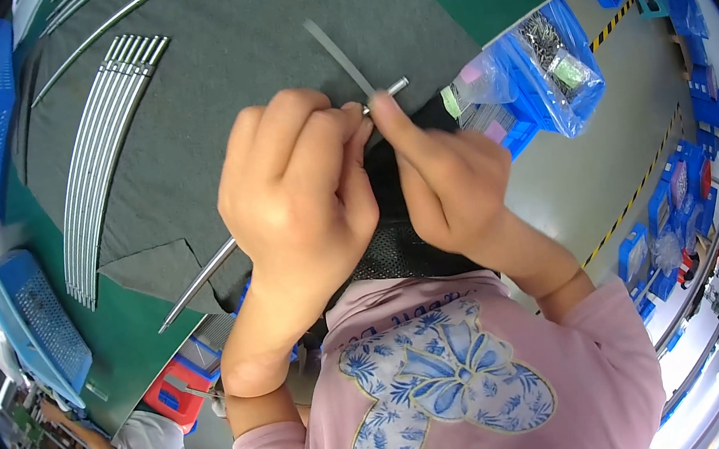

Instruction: Polishing or smoothing the ends of thin metal rods using an abrasive filing stick.

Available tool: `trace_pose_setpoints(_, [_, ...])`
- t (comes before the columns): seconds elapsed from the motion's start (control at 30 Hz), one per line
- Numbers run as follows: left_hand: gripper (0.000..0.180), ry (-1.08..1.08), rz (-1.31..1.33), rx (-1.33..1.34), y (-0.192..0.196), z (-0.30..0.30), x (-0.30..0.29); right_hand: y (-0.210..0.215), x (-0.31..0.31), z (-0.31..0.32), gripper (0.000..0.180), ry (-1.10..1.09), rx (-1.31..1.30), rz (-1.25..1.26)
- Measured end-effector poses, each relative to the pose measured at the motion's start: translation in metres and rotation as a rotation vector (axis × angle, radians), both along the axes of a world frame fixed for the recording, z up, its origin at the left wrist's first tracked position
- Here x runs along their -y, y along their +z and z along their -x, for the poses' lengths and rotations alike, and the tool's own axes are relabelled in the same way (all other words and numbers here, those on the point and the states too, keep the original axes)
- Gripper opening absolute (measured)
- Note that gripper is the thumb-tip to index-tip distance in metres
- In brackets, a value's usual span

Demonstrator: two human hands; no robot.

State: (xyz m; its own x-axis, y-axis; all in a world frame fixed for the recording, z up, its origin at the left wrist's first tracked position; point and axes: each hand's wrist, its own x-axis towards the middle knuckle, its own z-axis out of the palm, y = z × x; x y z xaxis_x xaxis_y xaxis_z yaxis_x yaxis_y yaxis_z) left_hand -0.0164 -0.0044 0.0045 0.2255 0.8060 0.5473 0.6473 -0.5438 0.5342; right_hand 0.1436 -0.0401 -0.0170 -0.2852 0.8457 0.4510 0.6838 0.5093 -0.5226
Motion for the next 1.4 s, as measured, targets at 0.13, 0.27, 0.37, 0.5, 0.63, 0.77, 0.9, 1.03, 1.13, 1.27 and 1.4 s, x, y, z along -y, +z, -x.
trace_pose_setpoints(0.13, [0.018,0.012,0.002,-0.019,-0.001,-0.002,-0.002,-0.013,0.047,-0.021,0.052,-0.067,0.015,0.055])
trace_pose_setpoints(0.27, [0.017,0.006,-0.003,-0.023,-0.001,0.0,-0.001,0.028,-0.007,-0.005,0.042,0.035,0.049,0.058])
trace_pose_setpoints(0.37, [0.018,0.004,-0.007,-0.005,-0.002,0.0,0.0,0.013,0.007,-0.011,0.053,-0.029,0.162,-0.053])
trace_pose_setpoints(0.5, [0.018,0.016,0.004,-0.01,-0.002,-0.002,0.003,0.013,0.031,-0.019,0.054,-0.043,0.065,0.022])
trace_pose_setpoints(0.63, [0.018,-0.002,-0.002,-0.01,-0.002,0.0,0.001,0.007,-0.001,-0.001,0.051,-0.022,-0.028,-0.059])
trace_pose_setpoints(0.77, [0.017,-0.01,0.011,0.006,-0.004,-0.002,0.0,-0.02,0.035,-0.012,0.051,-0.077,-0.032,-0.055])
trace_pose_setpoints(0.9, [0.017,0.003,-0.014,-0.016,0.001,0.0,-0.001,-0.013,-0.001,0.004,0.05,-0.078,-0.05,-0.183])
trace_pose_setpoints(1.03, [0.017,-0.003,0.007,0.005,0.0,-0.002,-0.003,-0.045,0.029,-0.005,0.047,-0.118,-0.103,-0.183])
trace_pose_setpoints(1.13, [0.017,-0.002,0.009,-0.01,-0.003,-0.001,0.0,-0.02,0.019,-0.005,0.044,-0.064,-0.06,-0.053])
trace_pose_setpoints(1.27, [0.018,-0.009,0.0,0.004,0.001,-0.001,0.0,0.005,0.004,-0.002,0.042,-0.007,0.03,-0.02])
trace_pose_setpoints(1.4, [0.018,0.001,-0.002,-0.012,-0.002,0.0,-0.001,0.015,0.033,-0.018,0.043,0.01,0.07,0.179])
